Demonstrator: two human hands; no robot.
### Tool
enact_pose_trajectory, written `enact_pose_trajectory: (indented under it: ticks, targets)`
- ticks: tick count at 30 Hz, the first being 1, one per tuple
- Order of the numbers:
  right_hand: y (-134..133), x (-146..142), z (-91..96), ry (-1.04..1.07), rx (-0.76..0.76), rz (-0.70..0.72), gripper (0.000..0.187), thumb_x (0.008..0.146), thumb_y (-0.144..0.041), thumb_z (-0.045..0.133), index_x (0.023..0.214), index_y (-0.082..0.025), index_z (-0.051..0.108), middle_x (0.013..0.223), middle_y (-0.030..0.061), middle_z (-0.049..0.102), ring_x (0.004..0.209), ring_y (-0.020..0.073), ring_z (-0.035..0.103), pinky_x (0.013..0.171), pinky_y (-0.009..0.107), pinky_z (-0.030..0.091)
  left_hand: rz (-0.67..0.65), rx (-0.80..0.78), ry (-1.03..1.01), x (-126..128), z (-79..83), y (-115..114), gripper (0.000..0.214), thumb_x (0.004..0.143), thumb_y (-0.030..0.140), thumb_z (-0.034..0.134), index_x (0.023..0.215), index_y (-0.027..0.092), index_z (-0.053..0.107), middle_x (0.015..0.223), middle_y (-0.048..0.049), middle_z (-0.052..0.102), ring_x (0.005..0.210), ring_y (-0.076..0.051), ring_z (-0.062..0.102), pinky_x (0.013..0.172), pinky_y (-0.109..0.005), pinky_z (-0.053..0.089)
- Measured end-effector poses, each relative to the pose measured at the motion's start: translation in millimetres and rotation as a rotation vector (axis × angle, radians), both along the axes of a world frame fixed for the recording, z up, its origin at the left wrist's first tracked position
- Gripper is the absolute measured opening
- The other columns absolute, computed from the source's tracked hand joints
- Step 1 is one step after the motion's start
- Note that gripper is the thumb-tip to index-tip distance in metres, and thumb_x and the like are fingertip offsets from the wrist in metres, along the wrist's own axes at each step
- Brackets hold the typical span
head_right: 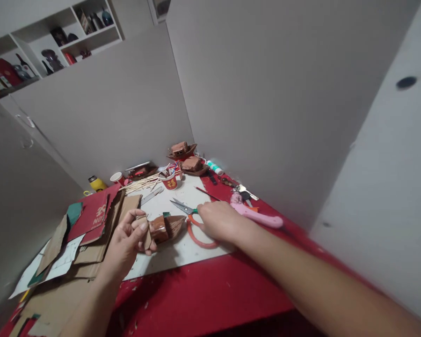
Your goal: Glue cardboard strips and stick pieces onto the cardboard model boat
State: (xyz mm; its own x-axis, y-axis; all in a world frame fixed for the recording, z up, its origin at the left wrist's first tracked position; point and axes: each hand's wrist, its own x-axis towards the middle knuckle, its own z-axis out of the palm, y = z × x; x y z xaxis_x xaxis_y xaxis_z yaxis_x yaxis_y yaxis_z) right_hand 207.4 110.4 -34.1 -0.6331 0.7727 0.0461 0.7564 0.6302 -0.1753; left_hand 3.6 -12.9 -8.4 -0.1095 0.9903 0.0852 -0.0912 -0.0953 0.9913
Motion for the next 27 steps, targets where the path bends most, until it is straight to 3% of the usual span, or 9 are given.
enact_pose_trajectory:
  ticks: [3, 10, 16, 20, 23, 27]
  targets:
    - [3, 1, -2.2, -0.065, -0.037, 0.003, 0.021, 0.082, -0.025, 0.06, 0.095, -0.01, 0.067, 0.096, 0.0199, 0.071, 0.088, 0.0334, 0.068, 0.071, 0.039, 0.048, 0.029, 0.015, 0.01, -7, -5.3, 0, 0.038, 0.08, 0.035, 0.072, 0.102, 0.022, 0.045, 0.079, 0.0012, 0.071, 0.044, -0.009, 0.061, 0.038, -0.018, 0.046]
    - [5, -6, -15.9, -0.118, -0.118, -0.082, 0.027, 0.092, -0.038, 0.059, 0.105, -0.015, 0.061, 0.099, 0.0047, 0.065, 0.084, 0.0174, 0.063, 0.076, 0.037, 0.053, 0.058, 0.054, -0.003, -23, -4.5, -1, 0.029, 0.082, 0.042, 0.069, 0.083, 0.016, 0.055, 0.072, -0.0007, 0.07, 0.042, -0.004, 0.05, 0.038, -0.014, 0.038]
    - [10, 3, -15.3, 0.066, -0.136, -0.156, 0.017, 0.081, -0.032, 0.062, 0.082, -0.015, 0.059, 0.078, 0.0062, 0.063, 0.068, 0.0175, 0.058, 0.059, 0.028, 0.044, 0.011, 0.064, -0.046, -32, -2.0, -3, 0.03, 0.081, 0.044, 0.068, 0.089, 0.016, 0.06, 0.067, -0.0012, 0.069, 0.049, -0.009, 0.059, 0.042, -0.016, 0.043]
    - [-3, 17, -6.5, 0.261, -0.099, -0.176, 0.018, 0.085, -0.036, 0.049, 0.09, -0.019, 0.049, 0.081, 0.0056, 0.06, 0.072, 0.0183, 0.058, 0.061, 0.027, 0.044, 0.009, 0.079, -0.068, -34, -0.7, -5, 0.03, 0.079, 0.044, 0.071, 0.085, 0.016, 0.061, 0.071, -0.0018, 0.071, 0.05, -0.009, 0.061, 0.042, -0.016, 0.045]
    - [-26, 23, -0.8, 0.378, -0.144, -0.096, 0.024, 0.089, -0.045, 0.038, 0.086, -0.022, 0.043, 0.072, 0.0008, 0.054, 0.061, 0.0154, 0.054, 0.055, 0.026, 0.044, -0.001, 0.097, -0.079, -32, 0.3, -7, 0.029, 0.079, 0.043, 0.071, 0.082, 0.015, 0.061, 0.071, -0.0017, 0.07, 0.046, -0.007, 0.056, 0.04, -0.016, 0.044]
    - [-60, 21, 5.1, 0.509, -0.233, 0.16, 0.024, 0.078, -0.042, 0.057, 0.077, -0.023, 0.043, 0.066, -0.003, 0.048, 0.059, 0.0145, 0.048, 0.054, 0.025, 0.042, -0.013, 0.123, -0.084, -27, 0.6, -10, 0.027, 0.081, 0.041, 0.069, 0.082, 0.016, 0.058, 0.068, -0.0015, 0.07, 0.042, -0.006, 0.051, 0.039, -0.016, 0.041]
